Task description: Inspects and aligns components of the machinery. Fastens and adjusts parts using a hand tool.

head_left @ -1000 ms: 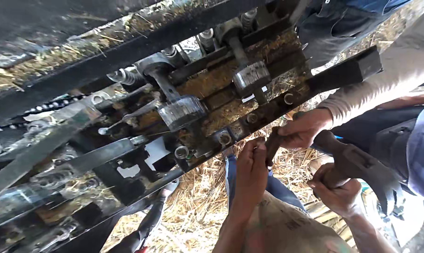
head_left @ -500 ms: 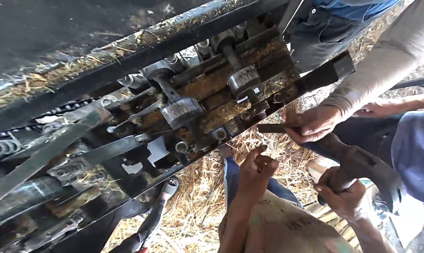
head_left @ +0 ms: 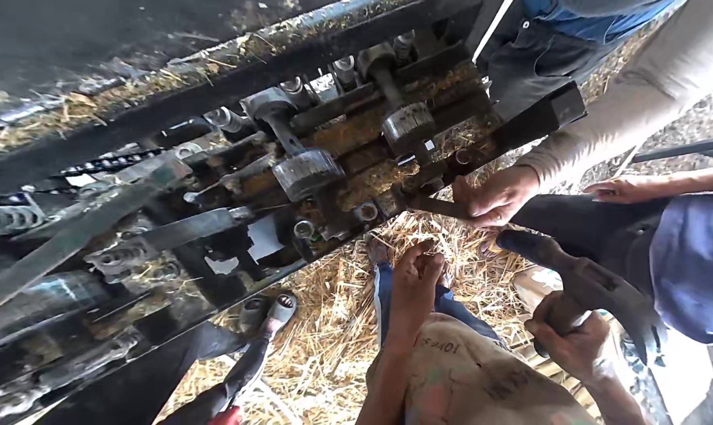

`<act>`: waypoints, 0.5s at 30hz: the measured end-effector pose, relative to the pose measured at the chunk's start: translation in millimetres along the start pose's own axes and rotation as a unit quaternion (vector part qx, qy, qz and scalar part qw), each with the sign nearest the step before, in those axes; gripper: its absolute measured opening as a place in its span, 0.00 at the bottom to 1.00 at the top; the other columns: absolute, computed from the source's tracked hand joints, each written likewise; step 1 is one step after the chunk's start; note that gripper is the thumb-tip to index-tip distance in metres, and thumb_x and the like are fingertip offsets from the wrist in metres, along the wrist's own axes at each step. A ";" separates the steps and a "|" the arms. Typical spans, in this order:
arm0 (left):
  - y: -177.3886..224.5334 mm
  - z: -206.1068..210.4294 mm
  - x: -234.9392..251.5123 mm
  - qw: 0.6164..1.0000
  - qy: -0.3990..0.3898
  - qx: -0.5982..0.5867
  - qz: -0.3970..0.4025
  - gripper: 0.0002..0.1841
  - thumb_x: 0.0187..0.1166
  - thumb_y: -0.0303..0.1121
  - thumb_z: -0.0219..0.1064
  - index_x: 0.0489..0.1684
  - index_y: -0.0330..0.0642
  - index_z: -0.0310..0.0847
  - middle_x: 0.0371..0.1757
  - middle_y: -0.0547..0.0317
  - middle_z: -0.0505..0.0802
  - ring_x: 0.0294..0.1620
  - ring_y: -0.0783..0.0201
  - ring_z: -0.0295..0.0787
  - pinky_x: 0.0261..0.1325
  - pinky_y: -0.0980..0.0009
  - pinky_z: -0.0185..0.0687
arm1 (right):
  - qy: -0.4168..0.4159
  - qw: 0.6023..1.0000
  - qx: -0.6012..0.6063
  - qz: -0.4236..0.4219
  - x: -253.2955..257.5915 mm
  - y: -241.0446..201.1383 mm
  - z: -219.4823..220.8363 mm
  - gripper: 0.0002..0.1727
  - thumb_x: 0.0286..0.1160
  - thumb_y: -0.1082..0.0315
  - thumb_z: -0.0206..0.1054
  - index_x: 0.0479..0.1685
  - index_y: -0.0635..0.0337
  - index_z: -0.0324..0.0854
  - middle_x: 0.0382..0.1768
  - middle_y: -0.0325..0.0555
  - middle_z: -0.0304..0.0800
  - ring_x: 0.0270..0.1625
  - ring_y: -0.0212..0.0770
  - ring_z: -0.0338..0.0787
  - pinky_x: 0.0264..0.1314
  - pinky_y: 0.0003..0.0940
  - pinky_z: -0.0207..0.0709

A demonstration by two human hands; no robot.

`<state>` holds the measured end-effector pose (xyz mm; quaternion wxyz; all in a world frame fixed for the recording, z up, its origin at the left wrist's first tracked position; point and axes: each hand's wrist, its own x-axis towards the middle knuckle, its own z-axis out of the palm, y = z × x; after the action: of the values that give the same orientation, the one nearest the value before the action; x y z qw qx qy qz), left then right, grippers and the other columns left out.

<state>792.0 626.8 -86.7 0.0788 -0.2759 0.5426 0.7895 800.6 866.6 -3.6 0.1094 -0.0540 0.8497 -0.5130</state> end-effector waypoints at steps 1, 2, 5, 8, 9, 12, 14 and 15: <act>0.3 -0.6 -0.1 1.000 0.002 0.005 0.002 0.15 0.83 0.28 0.65 0.64 0.31 0.78 0.34 0.59 0.93 0.26 0.71 0.86 0.28 0.77 0.83 | 0.002 1.000 0.000 0.002 -1.0 -0.8 0.1 0.11 0.66 0.56 0.79 0.35 0.43 0.81 0.24 0.19 0.83 0.25 0.13 0.80 0.28 0.13 0.78; 0.8 -1.1 -0.3 1.000 0.004 0.011 0.001 0.15 0.83 0.28 0.65 0.64 0.32 0.79 0.34 0.59 0.93 0.25 0.71 0.86 0.27 0.77 0.82 | 0.003 1.000 -0.004 0.001 -2.1 -1.0 -0.3 0.11 0.66 0.56 0.79 0.35 0.43 0.81 0.24 0.19 0.83 0.24 0.13 0.80 0.28 0.13 0.78; 1.4 -3.9 -1.4 0.999 0.014 0.031 0.000 0.14 0.84 0.28 0.65 0.62 0.32 0.80 0.33 0.60 0.92 0.26 0.71 0.87 0.27 0.77 0.82 | 0.002 1.000 -0.018 -0.008 -4.6 -0.7 -1.9 0.11 0.67 0.54 0.79 0.35 0.43 0.81 0.24 0.20 0.83 0.25 0.14 0.80 0.28 0.13 0.78; -3.6 -9.9 -1.3 0.997 0.026 0.061 0.031 0.15 0.84 0.29 0.65 0.62 0.31 0.79 0.33 0.61 0.92 0.27 0.71 0.87 0.30 0.75 0.84 | 0.004 0.999 -0.030 -0.012 -5.6 -2.4 -2.6 0.12 0.67 0.53 0.79 0.35 0.43 0.81 0.24 0.19 0.83 0.25 0.13 0.80 0.29 0.12 0.78; -4.5 -11.5 -0.9 0.995 0.032 0.080 0.048 0.15 0.84 0.30 0.65 0.63 0.31 0.80 0.33 0.61 0.92 0.27 0.71 0.87 0.31 0.74 0.85 | 0.005 0.999 -0.030 -0.012 -5.5 -2.5 -2.3 0.12 0.66 0.54 0.79 0.35 0.43 0.81 0.24 0.19 0.83 0.25 0.13 0.80 0.29 0.12 0.78; -5.3 -14.1 3.2 0.981 0.060 0.154 0.102 0.19 0.84 0.34 0.66 0.67 0.33 0.80 0.35 0.62 0.93 0.29 0.72 0.88 0.35 0.72 0.87 | 0.000 0.999 -0.034 -0.004 -5.1 -2.9 -1.1 0.12 0.67 0.54 0.78 0.35 0.44 0.80 0.23 0.19 0.81 0.24 0.13 0.79 0.28 0.12 0.77; -3.2 -13.8 8.3 0.960 0.085 0.225 0.143 0.19 0.84 0.36 0.66 0.67 0.34 0.81 0.39 0.60 0.93 0.31 0.72 0.89 0.37 0.72 0.88 | 0.002 0.999 -0.037 -0.003 -5.2 -2.5 0.1 0.12 0.68 0.53 0.78 0.35 0.44 0.80 0.23 0.20 0.81 0.24 0.13 0.79 0.27 0.13 0.77; -2.7 -13.1 12.1 0.946 0.098 0.257 0.172 0.19 0.84 0.37 0.66 0.66 0.34 0.82 0.40 0.59 0.93 0.30 0.72 0.88 0.35 0.71 0.89 | 0.003 0.999 -0.044 -0.003 -5.6 -2.2 0.5 0.13 0.68 0.51 0.78 0.35 0.44 0.80 0.23 0.20 0.81 0.24 0.14 0.79 0.27 0.13 0.77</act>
<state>787.7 613.9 -98.5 -0.0438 -0.2245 0.7716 0.5936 806.1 866.2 -1.1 0.1028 -0.0602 0.8716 -0.4755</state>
